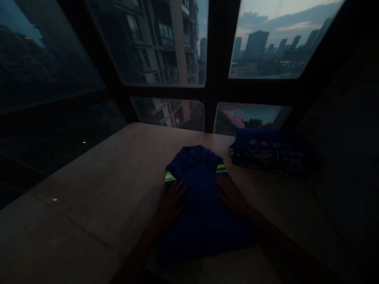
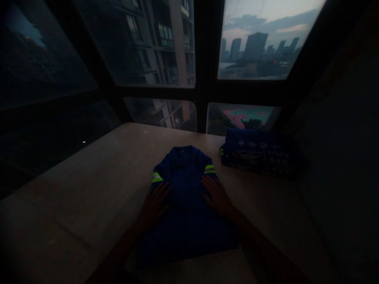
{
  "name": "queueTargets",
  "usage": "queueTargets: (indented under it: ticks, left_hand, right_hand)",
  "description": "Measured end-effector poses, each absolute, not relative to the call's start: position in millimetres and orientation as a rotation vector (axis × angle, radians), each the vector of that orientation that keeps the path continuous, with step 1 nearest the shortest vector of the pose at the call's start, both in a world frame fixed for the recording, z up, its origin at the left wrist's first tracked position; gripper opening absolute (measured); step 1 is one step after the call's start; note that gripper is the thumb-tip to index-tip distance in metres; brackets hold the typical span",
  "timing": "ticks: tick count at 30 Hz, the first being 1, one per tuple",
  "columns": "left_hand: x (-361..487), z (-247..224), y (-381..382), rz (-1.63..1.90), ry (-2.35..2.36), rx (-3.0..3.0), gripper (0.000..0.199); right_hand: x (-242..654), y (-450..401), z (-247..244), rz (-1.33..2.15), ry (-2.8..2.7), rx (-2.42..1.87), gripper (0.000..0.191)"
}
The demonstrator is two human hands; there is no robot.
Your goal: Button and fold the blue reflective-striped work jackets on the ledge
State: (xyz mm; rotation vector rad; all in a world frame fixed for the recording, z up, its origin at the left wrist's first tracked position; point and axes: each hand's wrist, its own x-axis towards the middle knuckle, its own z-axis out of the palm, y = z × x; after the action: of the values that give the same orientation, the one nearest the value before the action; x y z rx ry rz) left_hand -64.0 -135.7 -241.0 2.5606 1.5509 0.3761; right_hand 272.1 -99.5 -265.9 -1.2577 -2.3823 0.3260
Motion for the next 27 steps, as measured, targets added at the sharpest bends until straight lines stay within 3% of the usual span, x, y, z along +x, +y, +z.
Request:
queueTargets:
  ticks: [7,12,15,19,22,27]
  left_hand:
    - [-74,-253,-184,0.527,1.488,2.419,0.055]
    - [-90,-254,-208,0.603,1.477,2.263,0.045]
    - [-111,-249,-216,0.623,1.415,2.353,0.047]
    - [-132,-236,-216,0.384,1.188,2.774,0.057]
    - [-135,-225,-212,0.199,1.078,3.043,0.069]
    - [-132,-218,-202,0.124,0.95,3.198,0.071]
  right_hand:
    - [283,-154,-269,0.634,-2.138,-1.271,0.07]
    - [312,-186,-276,0.738,-2.127,-1.273,0.058]
    - [338,-193,-277,0.633,-2.396,-1.143,0.051]
    - [360,-186,-267,0.264,-2.742,-0.852,0.052]
    - [362,-176,-258,-0.009,-2.826,-0.673,0.051]
    - [356,-170,-260,-0.157,-2.825,-0.627,0.051]
